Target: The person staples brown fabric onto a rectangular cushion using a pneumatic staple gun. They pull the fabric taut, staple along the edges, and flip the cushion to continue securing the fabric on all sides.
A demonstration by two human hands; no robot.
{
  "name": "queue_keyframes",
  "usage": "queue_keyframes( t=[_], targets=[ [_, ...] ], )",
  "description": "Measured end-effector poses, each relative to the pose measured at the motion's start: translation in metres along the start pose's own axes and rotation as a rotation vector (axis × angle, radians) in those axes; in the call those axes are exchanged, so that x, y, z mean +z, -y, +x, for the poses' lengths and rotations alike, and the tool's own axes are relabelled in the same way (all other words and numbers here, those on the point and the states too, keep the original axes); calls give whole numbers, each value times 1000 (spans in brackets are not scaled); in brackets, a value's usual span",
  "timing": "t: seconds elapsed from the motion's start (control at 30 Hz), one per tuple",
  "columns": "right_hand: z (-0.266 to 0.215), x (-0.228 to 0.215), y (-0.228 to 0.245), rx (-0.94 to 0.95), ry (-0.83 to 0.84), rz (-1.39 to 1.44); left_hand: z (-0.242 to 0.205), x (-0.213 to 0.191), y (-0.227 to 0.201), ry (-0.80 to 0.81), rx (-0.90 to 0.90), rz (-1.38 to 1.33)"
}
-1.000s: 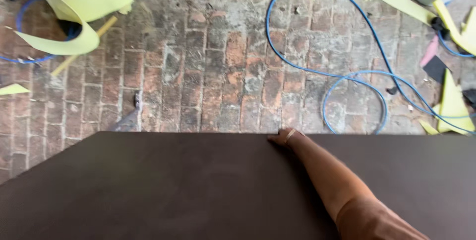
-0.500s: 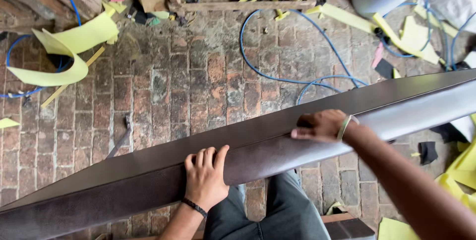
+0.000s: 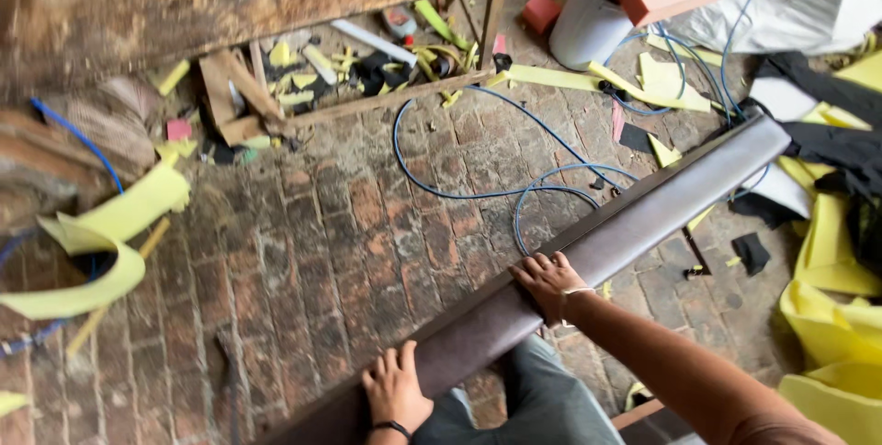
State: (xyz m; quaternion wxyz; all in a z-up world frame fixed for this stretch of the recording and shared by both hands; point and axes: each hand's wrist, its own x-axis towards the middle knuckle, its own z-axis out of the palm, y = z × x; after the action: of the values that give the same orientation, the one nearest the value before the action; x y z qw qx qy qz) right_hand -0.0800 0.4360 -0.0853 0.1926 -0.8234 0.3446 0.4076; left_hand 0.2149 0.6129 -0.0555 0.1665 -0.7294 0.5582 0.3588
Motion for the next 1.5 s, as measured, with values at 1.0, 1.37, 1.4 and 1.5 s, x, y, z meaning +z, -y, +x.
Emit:
queue_keyframes(
  t=[1.0,1.37,1.4,1.5],
  targets=[
    [74,-183,-143,-72,-31,-37,145,-220,-16,-29,98,137],
    [240,-298,-191,30,-226,63,335,-338,30,-89,158,154],
    [254,-304,-195,42,-187,57,351,-345,34,-6,152,175],
    [273,-309,-198,75,-146,65,384,-356,46,-97,178,158]
  ],
)
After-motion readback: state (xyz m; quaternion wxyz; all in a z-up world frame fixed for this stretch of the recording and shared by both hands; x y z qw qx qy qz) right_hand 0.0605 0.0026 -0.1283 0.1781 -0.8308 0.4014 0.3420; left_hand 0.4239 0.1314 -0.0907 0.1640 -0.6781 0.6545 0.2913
